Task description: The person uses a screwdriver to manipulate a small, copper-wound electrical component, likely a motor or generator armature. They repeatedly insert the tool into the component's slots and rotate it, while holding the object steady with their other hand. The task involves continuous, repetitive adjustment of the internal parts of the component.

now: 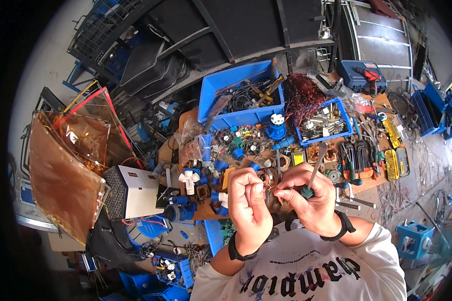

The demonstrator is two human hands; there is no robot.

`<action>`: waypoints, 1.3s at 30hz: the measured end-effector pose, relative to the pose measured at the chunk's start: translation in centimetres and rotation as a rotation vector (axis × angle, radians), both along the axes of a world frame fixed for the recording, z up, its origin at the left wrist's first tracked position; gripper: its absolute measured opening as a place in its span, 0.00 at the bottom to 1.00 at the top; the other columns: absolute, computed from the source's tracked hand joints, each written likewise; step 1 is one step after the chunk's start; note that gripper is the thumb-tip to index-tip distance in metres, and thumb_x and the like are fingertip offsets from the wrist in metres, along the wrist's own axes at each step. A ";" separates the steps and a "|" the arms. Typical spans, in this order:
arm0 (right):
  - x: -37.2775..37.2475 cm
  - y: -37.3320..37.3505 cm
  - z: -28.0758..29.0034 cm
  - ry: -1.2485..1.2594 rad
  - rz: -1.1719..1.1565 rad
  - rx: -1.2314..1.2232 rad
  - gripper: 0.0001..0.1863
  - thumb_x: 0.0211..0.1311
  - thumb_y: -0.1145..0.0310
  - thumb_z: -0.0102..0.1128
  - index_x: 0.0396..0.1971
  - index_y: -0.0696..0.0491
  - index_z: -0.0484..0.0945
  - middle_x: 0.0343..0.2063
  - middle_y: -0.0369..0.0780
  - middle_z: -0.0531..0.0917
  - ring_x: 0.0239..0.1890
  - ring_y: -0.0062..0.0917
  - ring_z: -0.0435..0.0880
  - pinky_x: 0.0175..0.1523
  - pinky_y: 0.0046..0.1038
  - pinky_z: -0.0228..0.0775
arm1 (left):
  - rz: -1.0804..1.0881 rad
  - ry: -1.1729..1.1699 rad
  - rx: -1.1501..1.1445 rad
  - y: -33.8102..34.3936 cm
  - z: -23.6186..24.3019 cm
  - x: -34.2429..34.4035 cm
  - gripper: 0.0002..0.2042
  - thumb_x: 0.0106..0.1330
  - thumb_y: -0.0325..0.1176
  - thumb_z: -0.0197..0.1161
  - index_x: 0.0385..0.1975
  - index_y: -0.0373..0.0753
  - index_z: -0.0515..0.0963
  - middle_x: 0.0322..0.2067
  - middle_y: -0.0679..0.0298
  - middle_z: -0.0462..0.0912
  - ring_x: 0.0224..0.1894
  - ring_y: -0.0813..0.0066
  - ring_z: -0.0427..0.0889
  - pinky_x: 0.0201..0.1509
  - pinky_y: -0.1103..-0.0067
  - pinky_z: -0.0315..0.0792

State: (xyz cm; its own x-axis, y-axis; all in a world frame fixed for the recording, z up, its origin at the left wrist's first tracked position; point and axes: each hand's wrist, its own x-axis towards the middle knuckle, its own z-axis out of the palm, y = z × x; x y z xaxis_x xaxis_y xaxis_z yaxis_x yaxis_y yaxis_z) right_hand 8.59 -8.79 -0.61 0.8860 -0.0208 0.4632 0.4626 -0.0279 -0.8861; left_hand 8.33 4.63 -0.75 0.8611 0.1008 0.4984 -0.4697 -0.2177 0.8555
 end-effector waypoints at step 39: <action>0.2 -1.6 2.0 -0.038 0.258 -0.236 0.06 0.51 0.74 0.67 0.29 0.57 0.80 0.28 0.40 0.80 0.32 0.30 0.81 0.36 0.27 0.73 | -0.005 -0.080 0.438 2.2 3.1 -0.8 0.02 0.63 0.19 0.54 0.33 0.33 0.71 0.32 0.58 0.71 0.29 0.69 0.74 0.29 0.79 0.69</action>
